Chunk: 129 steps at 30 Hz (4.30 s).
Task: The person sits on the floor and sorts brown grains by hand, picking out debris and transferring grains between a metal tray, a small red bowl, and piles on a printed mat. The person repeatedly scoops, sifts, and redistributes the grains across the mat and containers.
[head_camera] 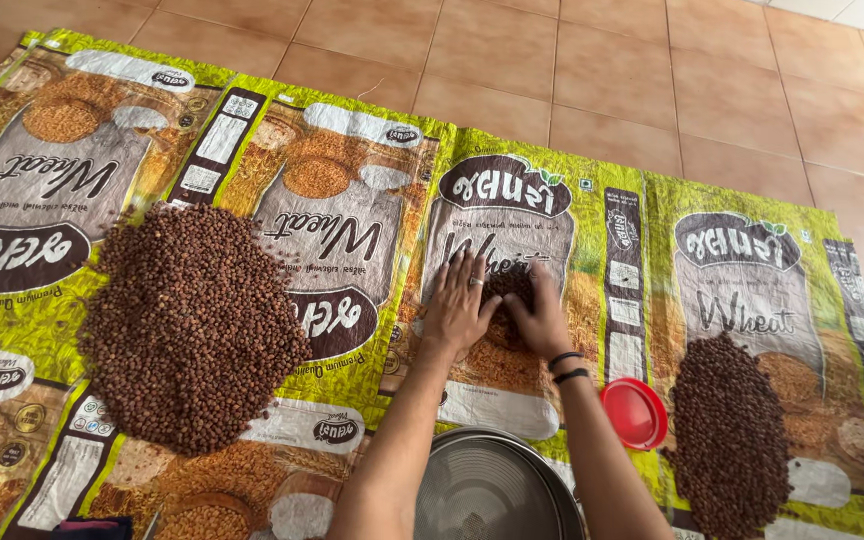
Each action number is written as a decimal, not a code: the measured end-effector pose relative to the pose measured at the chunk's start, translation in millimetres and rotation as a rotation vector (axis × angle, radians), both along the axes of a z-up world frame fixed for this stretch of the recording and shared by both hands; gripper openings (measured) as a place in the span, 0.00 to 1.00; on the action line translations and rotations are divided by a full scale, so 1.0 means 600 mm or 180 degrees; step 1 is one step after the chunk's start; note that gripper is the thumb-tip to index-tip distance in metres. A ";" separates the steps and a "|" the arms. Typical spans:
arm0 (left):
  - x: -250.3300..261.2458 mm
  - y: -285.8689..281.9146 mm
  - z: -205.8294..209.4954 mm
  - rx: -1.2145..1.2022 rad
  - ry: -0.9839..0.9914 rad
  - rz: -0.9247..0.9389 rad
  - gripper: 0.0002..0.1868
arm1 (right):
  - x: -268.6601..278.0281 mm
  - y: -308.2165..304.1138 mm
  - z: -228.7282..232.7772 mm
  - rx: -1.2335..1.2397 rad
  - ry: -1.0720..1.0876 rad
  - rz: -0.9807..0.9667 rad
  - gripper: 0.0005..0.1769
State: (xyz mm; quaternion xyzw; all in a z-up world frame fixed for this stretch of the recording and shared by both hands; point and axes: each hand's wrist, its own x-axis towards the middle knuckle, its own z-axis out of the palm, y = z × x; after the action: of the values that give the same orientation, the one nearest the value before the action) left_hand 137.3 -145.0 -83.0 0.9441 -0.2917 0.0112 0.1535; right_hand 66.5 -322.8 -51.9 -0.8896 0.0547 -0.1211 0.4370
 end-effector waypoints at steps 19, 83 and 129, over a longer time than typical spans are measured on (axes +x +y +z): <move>0.002 0.004 0.015 -0.0260 0.0142 0.0138 0.46 | 0.010 -0.228 -0.012 -0.1567 0.0307 -0.1197 0.37; 0.001 0.021 0.003 -0.1122 0.0276 0.0088 0.53 | 0.004 0.004 -0.007 -0.1100 0.0275 0.0229 0.66; -0.011 0.027 0.027 -0.1106 0.0328 0.0152 0.45 | 0.040 -0.033 0.031 -0.0551 -0.0457 0.0540 0.26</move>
State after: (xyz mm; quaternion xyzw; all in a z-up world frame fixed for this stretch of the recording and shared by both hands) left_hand 130.9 -129.0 -66.6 0.9093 -0.2546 0.0167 0.3287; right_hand 90.6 -342.8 -33.3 -0.9144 -0.0628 -0.1514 0.3701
